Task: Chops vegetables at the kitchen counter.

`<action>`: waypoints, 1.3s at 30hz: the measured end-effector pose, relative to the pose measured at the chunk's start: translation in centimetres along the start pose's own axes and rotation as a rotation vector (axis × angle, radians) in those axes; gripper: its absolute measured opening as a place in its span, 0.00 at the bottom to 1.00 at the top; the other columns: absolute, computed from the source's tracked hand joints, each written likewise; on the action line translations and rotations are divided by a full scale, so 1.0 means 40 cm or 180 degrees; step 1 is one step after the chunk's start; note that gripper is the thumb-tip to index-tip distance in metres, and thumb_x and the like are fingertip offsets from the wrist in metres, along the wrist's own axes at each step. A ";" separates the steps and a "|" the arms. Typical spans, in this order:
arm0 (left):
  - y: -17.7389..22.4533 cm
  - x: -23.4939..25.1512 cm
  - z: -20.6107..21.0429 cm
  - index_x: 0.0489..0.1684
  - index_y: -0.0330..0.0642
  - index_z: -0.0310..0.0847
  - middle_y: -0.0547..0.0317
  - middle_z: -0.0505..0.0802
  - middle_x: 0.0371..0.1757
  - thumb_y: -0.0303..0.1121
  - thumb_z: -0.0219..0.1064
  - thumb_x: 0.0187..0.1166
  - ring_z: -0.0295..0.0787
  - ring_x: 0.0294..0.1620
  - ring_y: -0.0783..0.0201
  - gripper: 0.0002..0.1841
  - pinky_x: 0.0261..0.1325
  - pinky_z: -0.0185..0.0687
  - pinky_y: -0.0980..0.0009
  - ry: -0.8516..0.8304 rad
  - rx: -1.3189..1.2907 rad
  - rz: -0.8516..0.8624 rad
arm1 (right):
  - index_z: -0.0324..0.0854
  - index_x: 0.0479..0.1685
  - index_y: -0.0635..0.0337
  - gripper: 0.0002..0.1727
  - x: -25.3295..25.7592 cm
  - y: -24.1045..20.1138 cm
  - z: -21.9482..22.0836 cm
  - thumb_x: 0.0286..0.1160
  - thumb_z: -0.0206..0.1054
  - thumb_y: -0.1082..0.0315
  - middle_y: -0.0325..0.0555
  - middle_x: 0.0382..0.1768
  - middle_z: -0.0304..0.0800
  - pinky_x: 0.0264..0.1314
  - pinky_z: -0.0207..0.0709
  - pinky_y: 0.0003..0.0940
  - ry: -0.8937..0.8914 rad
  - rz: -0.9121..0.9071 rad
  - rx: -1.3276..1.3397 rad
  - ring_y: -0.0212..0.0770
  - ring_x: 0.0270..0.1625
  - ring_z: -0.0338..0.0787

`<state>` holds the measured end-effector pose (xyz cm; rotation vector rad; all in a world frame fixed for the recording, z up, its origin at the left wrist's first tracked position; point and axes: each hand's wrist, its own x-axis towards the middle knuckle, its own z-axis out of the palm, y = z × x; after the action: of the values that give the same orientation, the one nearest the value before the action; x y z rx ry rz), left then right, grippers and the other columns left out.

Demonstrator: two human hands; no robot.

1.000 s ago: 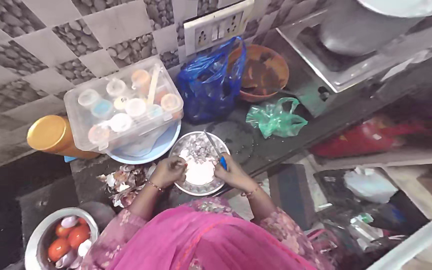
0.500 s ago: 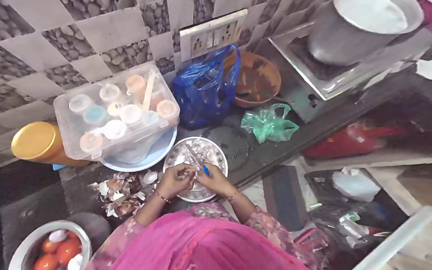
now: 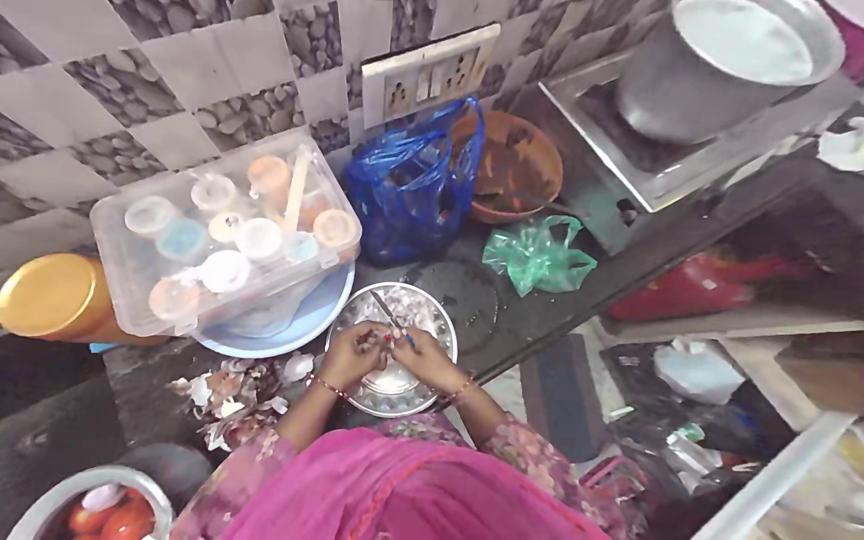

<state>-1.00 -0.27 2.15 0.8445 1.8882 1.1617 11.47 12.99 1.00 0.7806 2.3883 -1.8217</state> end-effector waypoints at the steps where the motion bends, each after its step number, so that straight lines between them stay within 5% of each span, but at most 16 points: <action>1: -0.002 0.000 -0.001 0.55 0.30 0.86 0.52 0.93 0.43 0.29 0.67 0.79 0.88 0.39 0.74 0.13 0.50 0.85 0.75 0.0014 -0.0076 0.0041 | 0.77 0.35 0.63 0.19 0.002 0.003 -0.001 0.87 0.54 0.57 0.36 0.25 0.72 0.36 0.70 0.30 0.0014 0.0028 -0.0050 0.29 0.28 0.73; 8: -0.015 -0.004 -0.001 0.51 0.30 0.87 0.57 0.93 0.43 0.24 0.67 0.74 0.87 0.39 0.81 0.11 0.50 0.84 0.81 -0.0135 -0.0524 0.0234 | 0.77 0.40 0.67 0.19 0.003 0.002 -0.011 0.83 0.62 0.56 0.41 0.29 0.75 0.38 0.72 0.31 -0.0042 0.0087 -0.0300 0.31 0.31 0.75; 20: -0.024 0.005 0.004 0.60 0.27 0.84 0.51 0.93 0.51 0.25 0.67 0.76 0.88 0.47 0.76 0.16 0.57 0.84 0.77 -0.0209 -0.0658 0.0168 | 0.76 0.33 0.63 0.20 0.006 0.000 -0.012 0.88 0.53 0.57 0.38 0.26 0.71 0.36 0.70 0.32 0.0032 0.0068 -0.0208 0.31 0.29 0.73; 25: -0.039 0.002 0.022 0.52 0.27 0.84 0.55 0.92 0.45 0.23 0.69 0.74 0.88 0.42 0.77 0.12 0.52 0.85 0.78 0.0149 -0.0894 0.0083 | 0.77 0.33 0.64 0.20 0.010 0.003 -0.002 0.88 0.53 0.57 0.38 0.27 0.73 0.37 0.71 0.32 0.0001 0.0036 -0.0164 0.31 0.30 0.74; 33: -0.026 0.011 0.017 0.53 0.28 0.83 0.53 0.91 0.45 0.22 0.68 0.75 0.88 0.38 0.72 0.12 0.45 0.87 0.74 0.0229 -0.0867 -0.0175 | 0.76 0.31 0.60 0.18 0.008 0.005 0.003 0.88 0.52 0.59 0.32 0.23 0.69 0.32 0.68 0.27 -0.0051 0.0009 0.0074 0.26 0.25 0.71; 39: -0.022 0.003 0.017 0.48 0.29 0.85 0.63 0.92 0.37 0.20 0.68 0.71 0.88 0.34 0.77 0.10 0.43 0.87 0.78 0.0131 -0.1165 -0.0135 | 0.78 0.39 0.65 0.21 0.014 0.020 -0.012 0.81 0.61 0.51 0.40 0.28 0.76 0.38 0.74 0.35 0.0105 0.0074 -0.0335 0.33 0.31 0.77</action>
<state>-0.62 -0.22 1.10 0.5787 1.6445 1.4498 11.46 13.79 0.26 0.8303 2.4611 -1.6720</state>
